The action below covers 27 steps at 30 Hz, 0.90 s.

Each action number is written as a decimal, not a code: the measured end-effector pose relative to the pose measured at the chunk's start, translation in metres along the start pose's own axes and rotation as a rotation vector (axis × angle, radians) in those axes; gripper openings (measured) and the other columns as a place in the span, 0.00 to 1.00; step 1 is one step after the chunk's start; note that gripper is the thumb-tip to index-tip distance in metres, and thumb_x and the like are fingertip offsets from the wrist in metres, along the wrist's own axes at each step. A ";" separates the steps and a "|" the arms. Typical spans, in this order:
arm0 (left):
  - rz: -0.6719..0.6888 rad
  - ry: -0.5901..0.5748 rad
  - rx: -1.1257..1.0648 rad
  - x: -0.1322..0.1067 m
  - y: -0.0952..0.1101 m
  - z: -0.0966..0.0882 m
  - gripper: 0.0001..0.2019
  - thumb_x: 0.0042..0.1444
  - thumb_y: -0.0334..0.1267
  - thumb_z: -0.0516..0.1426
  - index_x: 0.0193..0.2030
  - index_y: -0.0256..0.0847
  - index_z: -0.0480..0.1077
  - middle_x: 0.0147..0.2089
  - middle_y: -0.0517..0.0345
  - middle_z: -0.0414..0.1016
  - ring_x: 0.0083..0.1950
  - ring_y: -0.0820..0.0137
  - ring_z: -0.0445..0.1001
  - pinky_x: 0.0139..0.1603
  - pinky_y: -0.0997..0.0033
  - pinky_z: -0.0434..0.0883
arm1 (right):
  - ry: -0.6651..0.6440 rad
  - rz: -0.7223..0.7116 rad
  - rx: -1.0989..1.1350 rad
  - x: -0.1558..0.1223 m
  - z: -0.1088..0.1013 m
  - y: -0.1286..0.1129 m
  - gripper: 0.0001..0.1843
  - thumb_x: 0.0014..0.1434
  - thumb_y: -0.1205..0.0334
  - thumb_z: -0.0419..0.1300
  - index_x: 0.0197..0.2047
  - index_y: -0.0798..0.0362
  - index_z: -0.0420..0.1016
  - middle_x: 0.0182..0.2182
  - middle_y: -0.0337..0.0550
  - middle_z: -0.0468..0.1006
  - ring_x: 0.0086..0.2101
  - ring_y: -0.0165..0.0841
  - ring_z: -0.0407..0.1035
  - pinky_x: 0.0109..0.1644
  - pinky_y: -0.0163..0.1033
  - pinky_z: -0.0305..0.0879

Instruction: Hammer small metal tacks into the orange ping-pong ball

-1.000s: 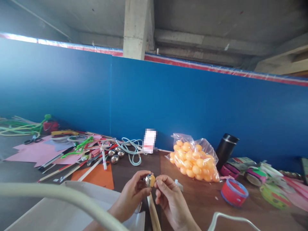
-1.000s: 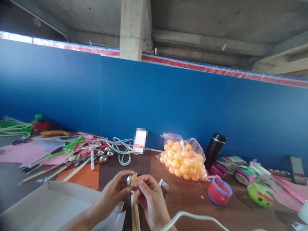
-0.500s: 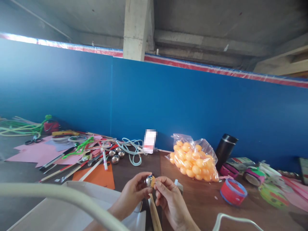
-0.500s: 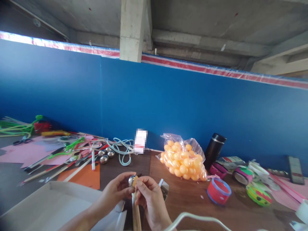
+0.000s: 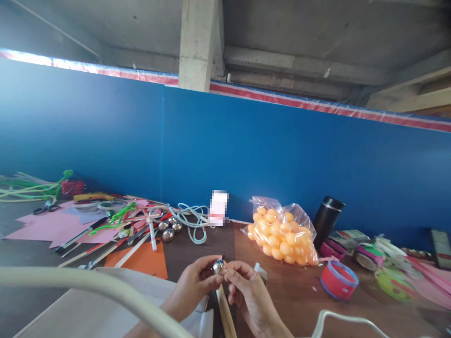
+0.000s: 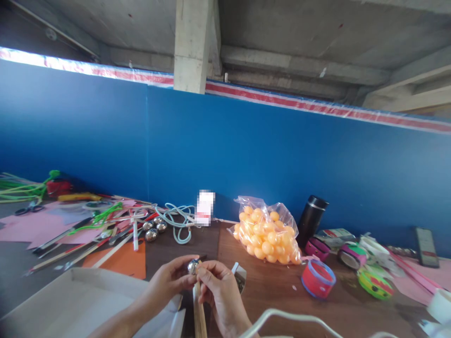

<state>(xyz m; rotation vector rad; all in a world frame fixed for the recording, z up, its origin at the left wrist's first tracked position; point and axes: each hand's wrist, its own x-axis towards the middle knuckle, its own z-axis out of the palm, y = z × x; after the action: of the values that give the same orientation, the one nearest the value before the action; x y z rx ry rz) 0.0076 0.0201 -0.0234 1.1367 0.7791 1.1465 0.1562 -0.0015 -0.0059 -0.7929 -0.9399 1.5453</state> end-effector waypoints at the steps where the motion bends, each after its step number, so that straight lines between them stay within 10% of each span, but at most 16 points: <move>1: -0.001 0.002 0.002 0.000 0.000 0.000 0.25 0.36 0.41 0.66 0.44 0.38 0.70 0.35 0.55 0.76 0.37 0.65 0.73 0.38 0.66 0.69 | 0.014 -0.003 0.003 0.000 0.001 0.000 0.11 0.46 0.60 0.67 0.29 0.58 0.74 0.17 0.33 0.68 0.16 0.19 0.56 0.18 0.25 0.60; 27: 0.049 -0.037 0.084 0.000 0.001 -0.004 0.24 0.38 0.40 0.66 0.46 0.38 0.71 0.40 0.50 0.76 0.41 0.64 0.72 0.44 0.66 0.68 | -0.056 -0.026 0.023 -0.001 -0.003 -0.001 0.08 0.51 0.62 0.64 0.26 0.57 0.72 0.19 0.33 0.67 0.16 0.18 0.55 0.19 0.25 0.56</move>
<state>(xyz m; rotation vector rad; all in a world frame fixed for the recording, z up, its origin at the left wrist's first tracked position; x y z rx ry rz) 0.0041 0.0207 -0.0239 1.2498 0.7803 1.1390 0.1591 -0.0019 -0.0065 -0.7222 -0.9682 1.5600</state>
